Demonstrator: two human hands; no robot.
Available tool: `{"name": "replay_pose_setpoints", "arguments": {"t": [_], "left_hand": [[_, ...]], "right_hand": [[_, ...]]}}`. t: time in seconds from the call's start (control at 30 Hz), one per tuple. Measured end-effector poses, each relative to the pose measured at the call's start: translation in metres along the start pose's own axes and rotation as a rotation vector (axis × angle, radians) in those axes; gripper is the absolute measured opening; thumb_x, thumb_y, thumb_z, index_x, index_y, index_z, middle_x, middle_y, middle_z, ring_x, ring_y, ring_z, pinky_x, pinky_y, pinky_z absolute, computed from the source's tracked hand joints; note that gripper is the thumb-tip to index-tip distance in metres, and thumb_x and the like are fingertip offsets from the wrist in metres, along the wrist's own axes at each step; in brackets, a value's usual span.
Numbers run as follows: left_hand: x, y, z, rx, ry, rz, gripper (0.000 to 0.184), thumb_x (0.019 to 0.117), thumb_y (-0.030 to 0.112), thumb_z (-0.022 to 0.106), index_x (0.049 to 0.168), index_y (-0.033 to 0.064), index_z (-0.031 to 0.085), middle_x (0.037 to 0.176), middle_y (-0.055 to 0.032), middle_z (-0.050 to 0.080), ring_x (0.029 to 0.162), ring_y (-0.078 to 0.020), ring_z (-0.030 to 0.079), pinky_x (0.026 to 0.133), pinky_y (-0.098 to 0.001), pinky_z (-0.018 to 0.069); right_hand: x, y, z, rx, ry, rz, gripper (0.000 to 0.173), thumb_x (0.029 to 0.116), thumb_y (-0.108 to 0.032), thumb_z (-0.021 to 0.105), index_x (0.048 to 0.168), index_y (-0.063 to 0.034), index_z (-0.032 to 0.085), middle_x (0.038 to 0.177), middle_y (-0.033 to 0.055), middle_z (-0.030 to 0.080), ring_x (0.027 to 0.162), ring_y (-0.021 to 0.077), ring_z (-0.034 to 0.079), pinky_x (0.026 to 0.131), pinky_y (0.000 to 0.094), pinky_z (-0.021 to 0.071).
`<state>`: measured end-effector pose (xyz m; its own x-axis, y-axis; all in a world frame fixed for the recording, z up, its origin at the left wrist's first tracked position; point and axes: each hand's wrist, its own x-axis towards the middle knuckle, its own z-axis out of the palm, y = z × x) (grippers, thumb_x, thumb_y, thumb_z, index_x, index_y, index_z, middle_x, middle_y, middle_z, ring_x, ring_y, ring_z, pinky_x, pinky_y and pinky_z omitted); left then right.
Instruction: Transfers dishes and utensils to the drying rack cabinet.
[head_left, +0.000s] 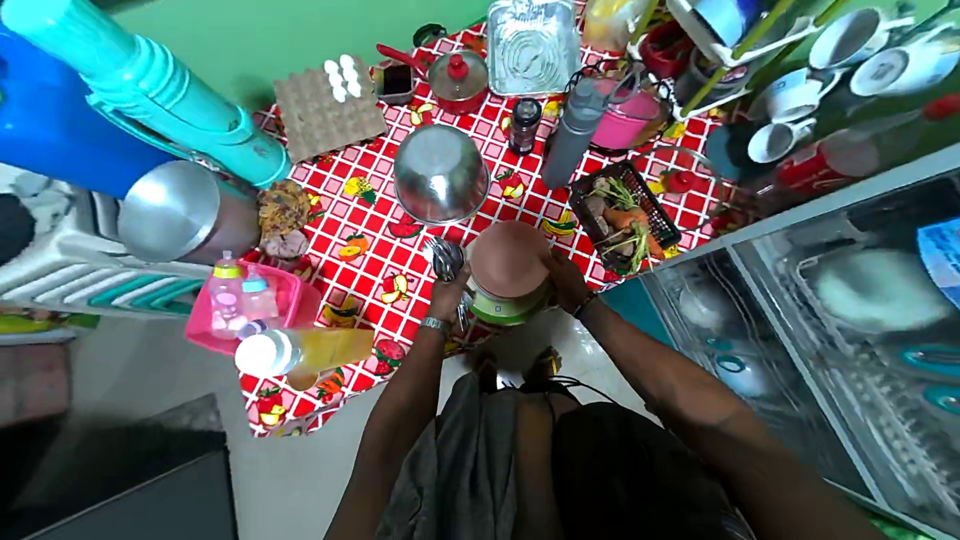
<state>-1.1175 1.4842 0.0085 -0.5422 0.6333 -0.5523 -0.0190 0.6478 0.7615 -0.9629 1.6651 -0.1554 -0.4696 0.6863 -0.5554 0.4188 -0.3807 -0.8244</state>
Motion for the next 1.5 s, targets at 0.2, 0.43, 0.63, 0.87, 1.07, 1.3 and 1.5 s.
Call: {"name": "replay_pose_setpoints", "arguments": {"t": [0.2,0.43,0.63,0.87,1.07,1.3,1.5], "left_hand": [[0.094,-0.086,0.02,-0.454,0.39,0.05,0.047,0.0989,0.046,0.066,0.121,0.005,0.062,0.087,-0.0078,0.069,0.069,-0.0172,0.065,0.066,-0.0386,0.0587],[0.026,0.06,0.07,-0.428,0.137,0.584,0.038,0.1019,0.037,0.065,0.126,0.0081,0.062,0.091,-0.0081,0.071,0.07,-0.0174,0.068,0.063,-0.0369,0.0604],[0.031,0.072,0.116,-0.386,-0.03,0.676,0.022,0.1013,0.028,0.067,0.106,0.0065,0.067,0.079,-0.0041,0.069,0.068,-0.0146,0.067,0.065,-0.0355,0.0597],[0.029,0.108,0.085,-0.11,-0.197,0.686,0.023,0.1035,0.027,0.063,0.107,0.0042,0.067,0.078,-0.0059,0.069,0.061,-0.0149,0.065,0.056,-0.034,0.058],[0.017,0.116,0.08,-0.142,-0.34,0.665,0.024,0.1055,0.024,0.059,0.113,0.0006,0.062,0.075,-0.0055,0.068,0.061,-0.0139,0.066,0.059,-0.0314,0.0594],[0.01,0.111,0.093,-0.139,-0.343,0.698,0.027,0.1031,0.03,0.063,0.11,0.0039,0.064,0.077,-0.0033,0.068,0.06,-0.012,0.065,0.058,-0.0306,0.0585],[-0.008,0.099,0.121,0.042,-0.341,0.667,0.022,0.0972,0.019,0.068,0.112,0.0036,0.065,0.089,-0.0125,0.067,0.075,-0.0228,0.066,0.068,-0.0449,0.0572]], "right_hand": [[-0.023,-0.009,-0.033,0.019,0.05,-0.053,0.056,0.1063,-0.049,0.049,0.142,-0.0065,0.056,0.134,0.0174,0.063,0.115,0.0298,0.065,0.095,0.0512,0.0557],[-0.087,-0.077,-0.019,0.812,-0.354,-0.006,0.087,0.1005,-0.073,0.01,0.134,-0.007,0.055,0.116,0.0122,0.069,0.101,0.0238,0.069,0.09,0.0442,0.0579],[-0.101,-0.107,-0.017,0.962,-0.567,-0.29,0.074,0.0968,-0.077,0.033,0.123,-0.0173,0.069,0.114,0.0036,0.073,0.107,0.015,0.069,0.092,0.0385,0.0577],[-0.115,-0.117,-0.027,0.59,-0.107,-0.221,0.063,0.1089,-0.056,0.024,0.145,-0.0127,0.051,0.127,0.01,0.066,0.112,0.0232,0.065,0.09,0.0456,0.0577],[-0.146,-0.139,-0.064,0.111,0.451,-0.678,0.021,0.1046,-0.016,0.056,0.113,-0.0032,0.069,0.091,0.0053,0.072,0.073,0.0135,0.068,0.069,0.0337,0.0606],[-0.204,-0.174,-0.059,-0.249,0.631,-0.938,0.015,0.0996,-0.011,0.065,0.109,-0.0025,0.073,0.087,0.0011,0.073,0.069,0.0055,0.067,0.063,0.0239,0.0602],[-0.2,-0.157,-0.068,-0.528,0.681,-0.609,0.027,0.0943,-0.037,0.072,0.103,-0.0114,0.074,0.068,-0.0023,0.065,0.055,0.0115,0.059,0.052,0.0377,0.0521]]}}
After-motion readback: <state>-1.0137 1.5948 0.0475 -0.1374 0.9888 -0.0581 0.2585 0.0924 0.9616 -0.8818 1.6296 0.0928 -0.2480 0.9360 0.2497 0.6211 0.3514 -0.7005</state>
